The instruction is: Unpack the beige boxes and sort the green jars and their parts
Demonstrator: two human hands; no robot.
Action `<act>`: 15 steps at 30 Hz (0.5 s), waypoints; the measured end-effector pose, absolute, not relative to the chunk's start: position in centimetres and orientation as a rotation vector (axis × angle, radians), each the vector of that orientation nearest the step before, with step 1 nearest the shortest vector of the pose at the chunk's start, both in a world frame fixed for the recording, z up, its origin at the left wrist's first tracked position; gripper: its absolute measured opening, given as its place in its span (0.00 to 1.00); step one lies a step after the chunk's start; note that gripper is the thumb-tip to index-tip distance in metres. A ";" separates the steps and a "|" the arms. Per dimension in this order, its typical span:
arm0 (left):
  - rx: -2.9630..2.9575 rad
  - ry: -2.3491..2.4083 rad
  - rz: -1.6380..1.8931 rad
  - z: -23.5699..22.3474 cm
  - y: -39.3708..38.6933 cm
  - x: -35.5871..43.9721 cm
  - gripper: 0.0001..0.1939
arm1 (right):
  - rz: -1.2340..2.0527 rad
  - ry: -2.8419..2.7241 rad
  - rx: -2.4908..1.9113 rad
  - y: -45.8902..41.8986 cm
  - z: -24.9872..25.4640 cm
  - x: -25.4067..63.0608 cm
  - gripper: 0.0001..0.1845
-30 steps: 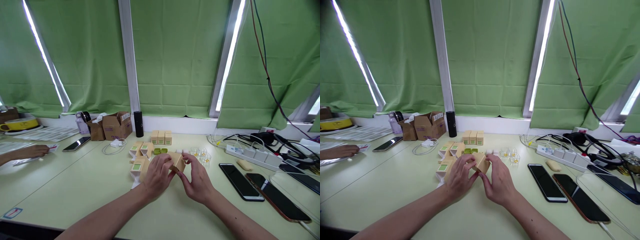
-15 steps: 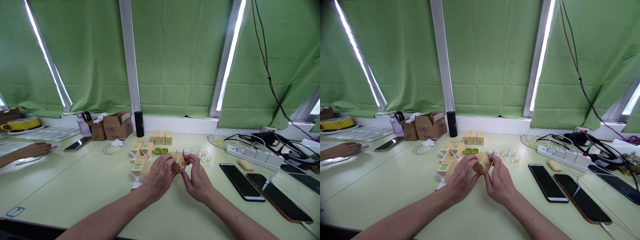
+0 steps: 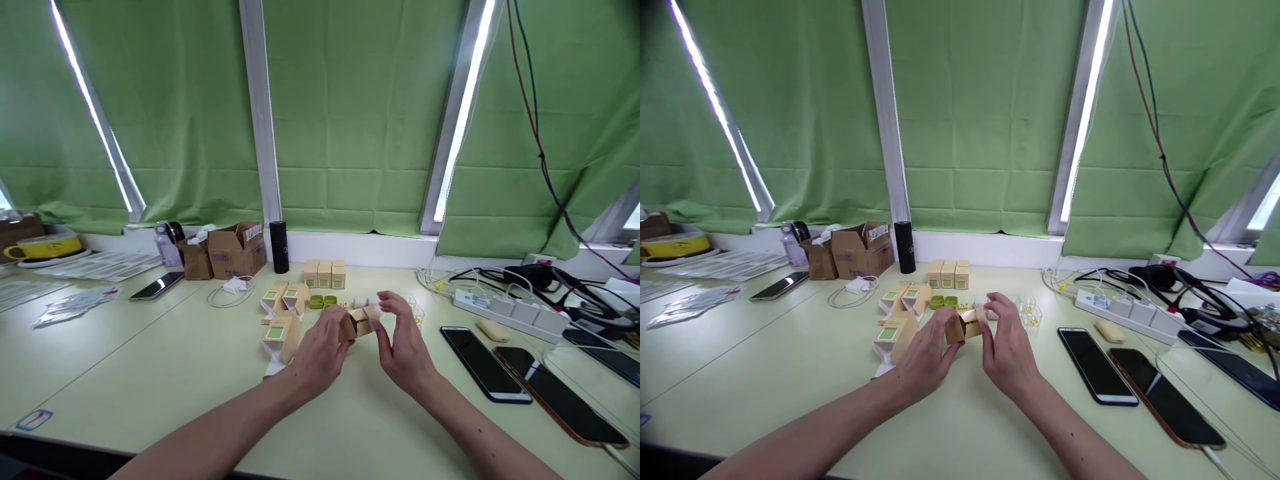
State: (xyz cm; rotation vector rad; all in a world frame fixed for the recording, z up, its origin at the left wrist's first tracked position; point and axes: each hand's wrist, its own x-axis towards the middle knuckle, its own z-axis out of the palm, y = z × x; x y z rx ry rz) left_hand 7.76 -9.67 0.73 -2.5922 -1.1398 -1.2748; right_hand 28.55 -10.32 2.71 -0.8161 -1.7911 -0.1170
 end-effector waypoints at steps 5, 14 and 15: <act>-2.621 -1.177 -1.246 1.5 -10.1 8.0 0.24 | -0.345 -1.906 -0.668 -11.4 3.6 28.4 0.20; -2.631 -1.104 -1.260 1.5 -9.9 8.0 0.29 | -0.420 -2.207 -0.572 -12.5 3.1 26.4 0.18; -2.624 -1.110 -1.269 1.4 -9.9 8.0 0.28 | -0.418 -2.180 -0.588 -12.2 3.1 26.6 0.18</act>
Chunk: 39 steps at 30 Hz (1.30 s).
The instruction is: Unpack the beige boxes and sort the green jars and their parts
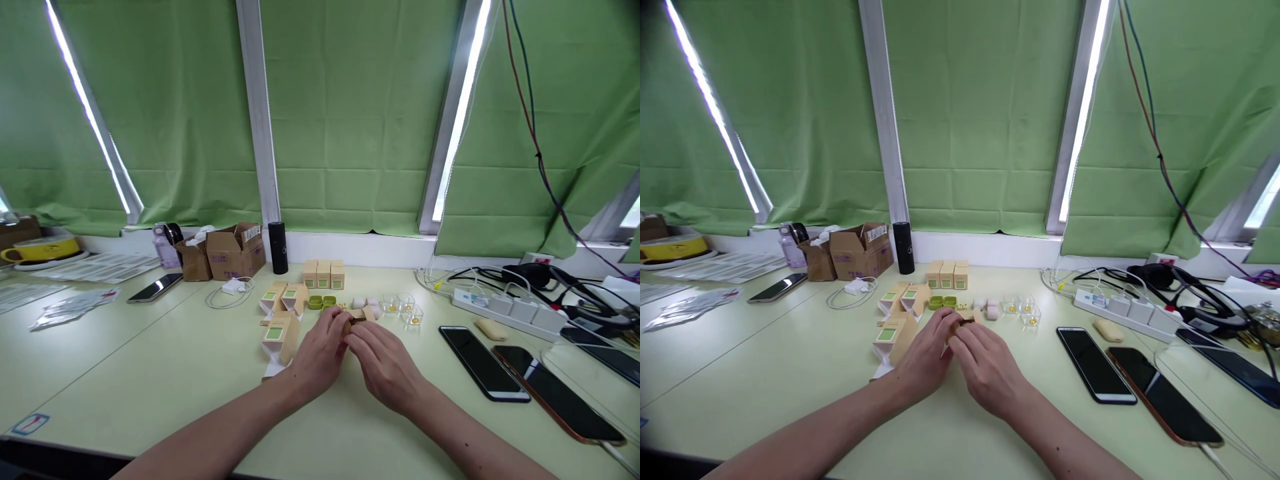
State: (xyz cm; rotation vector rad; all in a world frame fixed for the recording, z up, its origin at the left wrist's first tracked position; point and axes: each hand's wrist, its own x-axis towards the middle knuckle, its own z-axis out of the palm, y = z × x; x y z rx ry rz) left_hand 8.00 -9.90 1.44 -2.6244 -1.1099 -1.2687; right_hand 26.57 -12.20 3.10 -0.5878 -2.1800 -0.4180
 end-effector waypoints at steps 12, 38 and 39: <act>-2.677 -1.201 -1.364 1.4 -10.1 8.0 0.39 | -0.156 -1.831 -0.913 -9.3 2.3 29.1 0.12; -2.620 -1.260 -1.633 0.6 -9.3 7.8 0.36 | 0.061 -1.903 -0.926 -10.0 2.0 28.4 0.12; -2.623 -1.263 -1.635 0.6 -9.3 7.8 0.36 | 0.055 -1.922 -0.912 -10.0 2.0 28.4 0.12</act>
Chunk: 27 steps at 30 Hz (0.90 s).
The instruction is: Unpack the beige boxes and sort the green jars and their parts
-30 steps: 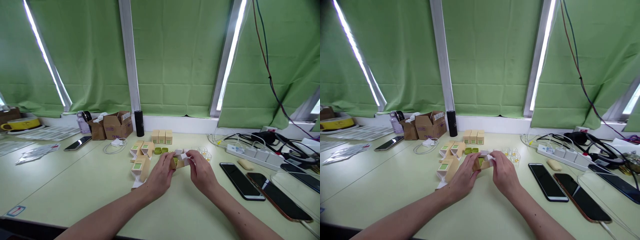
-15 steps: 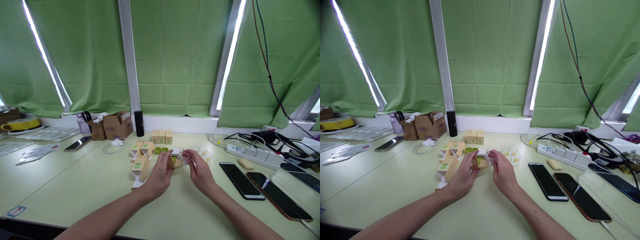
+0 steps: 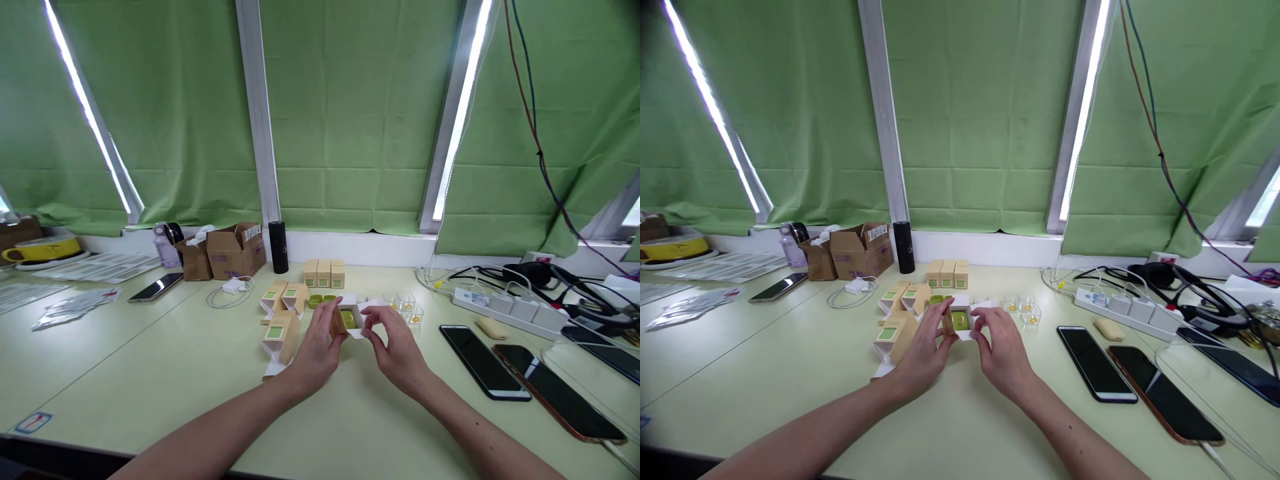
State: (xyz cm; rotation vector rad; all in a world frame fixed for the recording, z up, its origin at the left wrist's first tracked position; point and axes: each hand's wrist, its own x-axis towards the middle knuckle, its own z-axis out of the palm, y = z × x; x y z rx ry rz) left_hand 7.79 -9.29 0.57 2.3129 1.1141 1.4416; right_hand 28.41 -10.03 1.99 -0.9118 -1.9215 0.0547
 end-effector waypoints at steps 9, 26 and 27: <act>2.318 1.070 1.385 0.5 -9.4 7.6 0.39 | -0.092 -1.996 -0.820 -9.5 1.7 28.4 0.16; 2.658 1.086 1.286 0.7 -9.9 7.9 0.38 | 0.293 -1.825 -1.003 -9.5 1.3 27.1 0.05; 2.679 1.088 1.273 0.7 -9.9 7.9 0.38 | 0.306 -1.812 -1.010 -9.4 1.2 27.0 0.05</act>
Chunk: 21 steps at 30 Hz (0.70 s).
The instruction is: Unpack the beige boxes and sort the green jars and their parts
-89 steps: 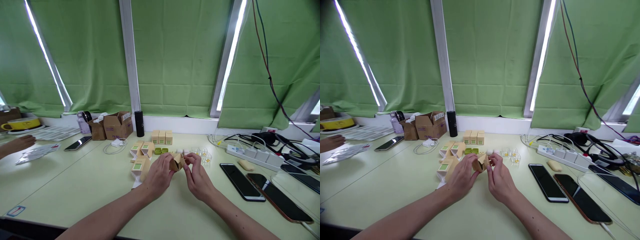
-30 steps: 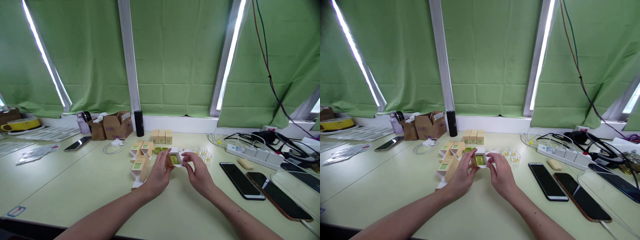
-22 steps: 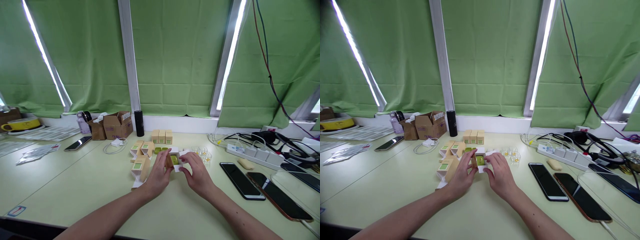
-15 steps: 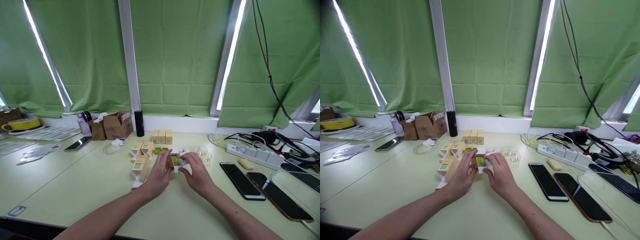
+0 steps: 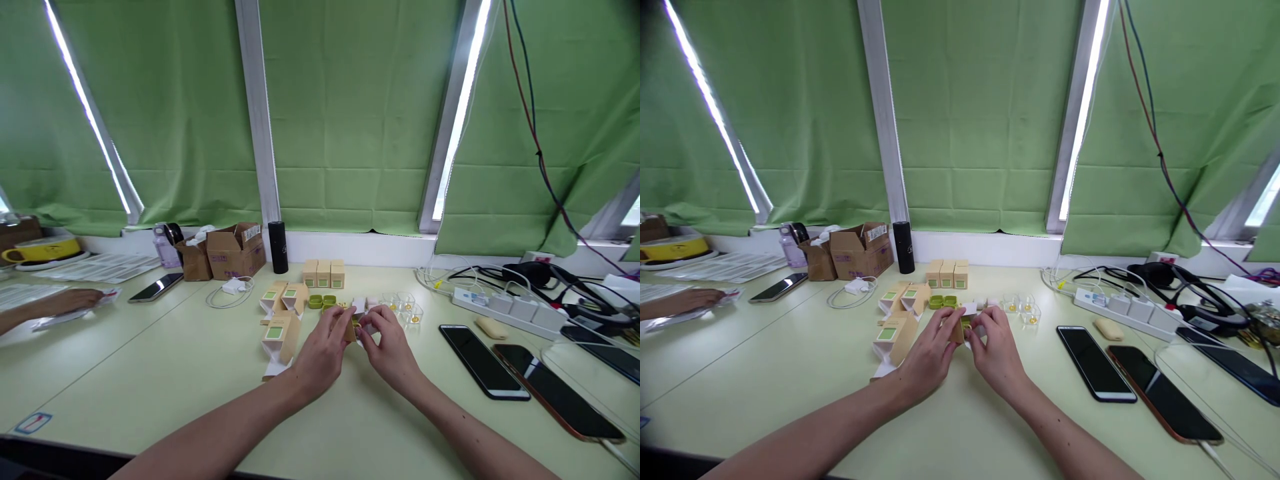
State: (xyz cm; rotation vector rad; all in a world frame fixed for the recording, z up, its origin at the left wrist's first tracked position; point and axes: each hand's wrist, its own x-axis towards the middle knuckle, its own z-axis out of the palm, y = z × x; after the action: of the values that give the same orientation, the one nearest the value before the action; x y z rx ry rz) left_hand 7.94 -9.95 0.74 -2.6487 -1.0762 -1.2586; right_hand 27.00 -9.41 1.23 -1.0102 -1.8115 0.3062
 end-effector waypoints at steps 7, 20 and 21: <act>-2.588 -1.131 -1.244 0.9 -9.8 7.9 0.38 | 0.407 -1.729 -0.972 -9.2 1.3 27.1 0.11; -2.514 -1.189 -1.289 1.4 -9.7 7.7 0.36 | 0.847 -1.370 -0.924 -8.3 1.1 27.9 0.23; -2.509 -1.196 -1.293 1.4 -9.6 7.7 0.37 | 0.867 -1.340 -0.919 -8.3 1.4 28.0 0.24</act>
State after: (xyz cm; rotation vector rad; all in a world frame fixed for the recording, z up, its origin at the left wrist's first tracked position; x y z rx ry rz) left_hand 7.71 -9.63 1.38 -2.5089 -1.1961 -1.2931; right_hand 28.00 -8.29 1.35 -0.9187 -1.3396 0.8672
